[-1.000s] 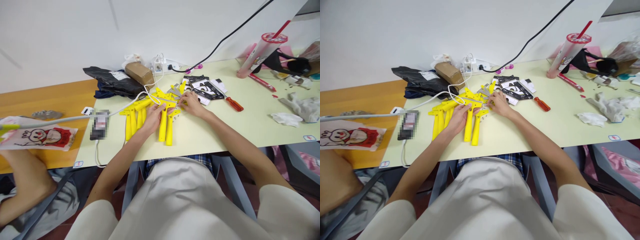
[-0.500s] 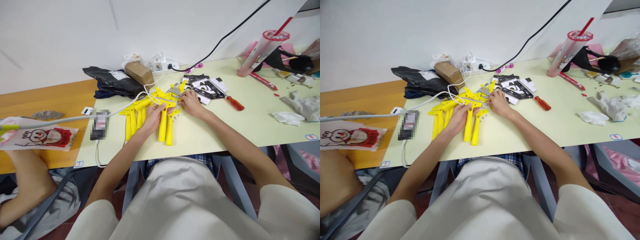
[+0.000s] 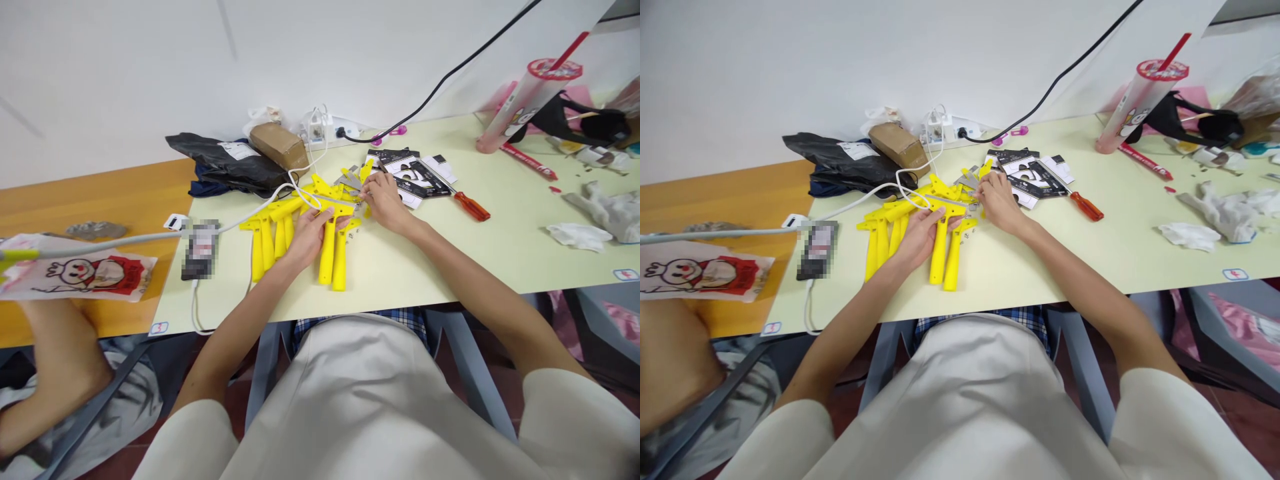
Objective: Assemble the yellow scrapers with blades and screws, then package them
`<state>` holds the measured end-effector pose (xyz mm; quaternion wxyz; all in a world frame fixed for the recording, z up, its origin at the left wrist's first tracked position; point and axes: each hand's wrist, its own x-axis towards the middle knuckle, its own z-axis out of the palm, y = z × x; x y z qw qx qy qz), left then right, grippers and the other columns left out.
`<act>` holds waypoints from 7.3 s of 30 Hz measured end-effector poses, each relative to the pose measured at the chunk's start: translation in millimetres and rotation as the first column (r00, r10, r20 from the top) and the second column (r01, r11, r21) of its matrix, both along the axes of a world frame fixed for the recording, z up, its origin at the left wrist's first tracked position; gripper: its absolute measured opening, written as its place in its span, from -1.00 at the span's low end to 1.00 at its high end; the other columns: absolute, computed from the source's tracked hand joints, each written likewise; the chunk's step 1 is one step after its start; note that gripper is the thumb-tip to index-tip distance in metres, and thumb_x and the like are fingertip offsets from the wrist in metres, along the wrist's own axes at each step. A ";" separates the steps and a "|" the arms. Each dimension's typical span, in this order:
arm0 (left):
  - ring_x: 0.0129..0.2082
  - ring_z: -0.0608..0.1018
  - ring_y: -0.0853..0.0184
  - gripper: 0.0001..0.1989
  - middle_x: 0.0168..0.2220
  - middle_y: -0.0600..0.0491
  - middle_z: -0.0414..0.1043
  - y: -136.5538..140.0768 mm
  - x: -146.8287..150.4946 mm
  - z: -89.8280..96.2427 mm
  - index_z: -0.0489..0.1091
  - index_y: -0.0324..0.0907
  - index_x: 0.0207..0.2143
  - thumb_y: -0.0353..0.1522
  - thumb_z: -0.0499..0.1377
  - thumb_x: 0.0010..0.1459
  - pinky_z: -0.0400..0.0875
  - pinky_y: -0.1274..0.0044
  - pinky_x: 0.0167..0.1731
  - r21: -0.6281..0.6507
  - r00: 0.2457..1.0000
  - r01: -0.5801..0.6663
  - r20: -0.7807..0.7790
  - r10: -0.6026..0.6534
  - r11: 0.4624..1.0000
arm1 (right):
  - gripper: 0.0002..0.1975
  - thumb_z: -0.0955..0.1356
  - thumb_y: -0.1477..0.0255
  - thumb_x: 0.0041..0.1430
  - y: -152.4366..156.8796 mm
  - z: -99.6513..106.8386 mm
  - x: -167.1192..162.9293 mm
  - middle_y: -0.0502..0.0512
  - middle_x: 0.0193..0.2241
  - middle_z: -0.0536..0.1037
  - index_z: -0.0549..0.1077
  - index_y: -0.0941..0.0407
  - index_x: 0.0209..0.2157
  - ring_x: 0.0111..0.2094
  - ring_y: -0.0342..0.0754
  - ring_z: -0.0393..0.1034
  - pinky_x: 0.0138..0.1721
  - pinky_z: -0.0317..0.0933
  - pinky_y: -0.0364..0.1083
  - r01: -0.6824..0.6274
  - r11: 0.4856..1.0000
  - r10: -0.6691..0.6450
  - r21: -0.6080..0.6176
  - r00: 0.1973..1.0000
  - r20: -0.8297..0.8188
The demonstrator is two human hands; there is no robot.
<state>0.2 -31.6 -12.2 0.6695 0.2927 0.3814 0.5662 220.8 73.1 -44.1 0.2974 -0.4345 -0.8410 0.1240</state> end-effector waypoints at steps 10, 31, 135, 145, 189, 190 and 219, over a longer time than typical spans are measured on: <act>0.21 0.73 0.04 -0.82 0.07 -0.10 0.73 -5.0 6.7 0.8 0.59 -0.20 -0.09 -0.43 0.45 0.29 0.54 0.13 0.39 -0.037 0.997 0.065 -0.034 -0.066 0.997 | -0.45 0.09 -0.11 0.63 -42.2 36.2 -13.0 0.29 -0.09 0.57 0.42 0.01 -0.04 -0.08 0.25 0.48 0.04 0.38 0.22 -0.127 0.984 0.108 -0.121 0.982 -0.157; 0.04 0.74 0.12 -0.63 -0.04 -0.08 0.71 -0.6 5.7 -25.0 0.56 -0.23 -0.13 -0.25 0.57 0.17 0.68 0.17 0.18 0.032 0.983 0.158 -0.097 -0.155 0.987 | -0.78 0.28 0.48 0.57 -37.8 67.4 -35.3 0.22 -0.18 0.57 0.57 0.14 -0.14 -0.21 0.11 0.44 -0.20 0.22 0.04 -0.406 0.910 0.366 0.086 0.883 0.293; 0.29 0.64 0.02 -0.72 0.16 -0.08 0.70 7.2 1.3 22.6 0.70 0.02 0.02 -0.30 0.48 0.25 0.35 0.19 0.47 0.456 0.645 0.420 -0.758 0.095 0.785 | -0.73 0.30 0.41 0.61 -45.8 31.2 40.9 0.17 -0.02 0.74 0.66 -0.08 0.04 -0.05 0.11 0.62 -0.04 0.50 0.18 -0.223 0.837 0.348 0.500 0.922 -0.170; -0.33 0.68 0.34 -0.57 -0.32 0.12 0.62 14.7 7.9 13.1 0.25 -0.03 -0.10 -0.04 0.40 0.38 0.44 0.58 -0.40 0.477 0.809 0.296 -0.586 0.048 0.828 | -0.67 0.35 0.08 0.60 -31.9 35.7 38.7 0.20 -0.05 0.73 0.61 0.00 0.07 -0.08 0.13 0.62 -0.01 0.49 0.13 -0.118 0.973 0.197 0.197 0.873 -0.446; -0.27 0.66 0.40 -0.49 -0.23 0.16 0.48 -2.0 23.4 -0.4 0.30 -0.07 -0.18 -0.35 0.61 0.10 0.41 0.66 -0.54 -0.004 0.985 0.050 0.167 -0.049 0.999 | -0.66 0.30 0.24 0.55 19.0 -5.2 56.7 0.29 -0.07 0.68 0.70 0.07 -0.11 -0.01 0.28 0.39 0.04 0.13 0.20 -0.171 0.985 0.168 0.019 0.980 0.109; -0.26 0.66 0.40 -0.49 -0.24 0.15 0.48 -1.9 23.5 -0.5 0.30 -0.07 -0.18 -0.35 0.61 0.11 0.41 0.66 -0.54 -0.009 0.986 0.047 0.159 -0.045 0.999 | -0.66 0.30 0.24 0.55 18.7 -4.8 56.7 0.29 -0.06 0.67 0.70 0.07 -0.09 -0.01 0.28 0.39 0.05 0.13 0.20 -0.163 0.986 0.160 0.018 0.980 0.115; -0.25 0.71 0.36 -0.49 -0.19 0.10 0.58 -0.3 22.1 -4.3 0.33 -0.09 -0.19 -0.32 0.63 0.10 0.47 0.63 -0.51 -0.019 0.992 0.022 0.121 -0.020 1.000 | -0.63 0.34 0.03 0.57 -26.2 27.1 29.3 0.22 -0.04 0.72 0.72 -0.08 -0.04 0.01 0.26 0.60 0.11 0.44 0.28 -0.177 0.974 0.216 0.143 0.915 -0.341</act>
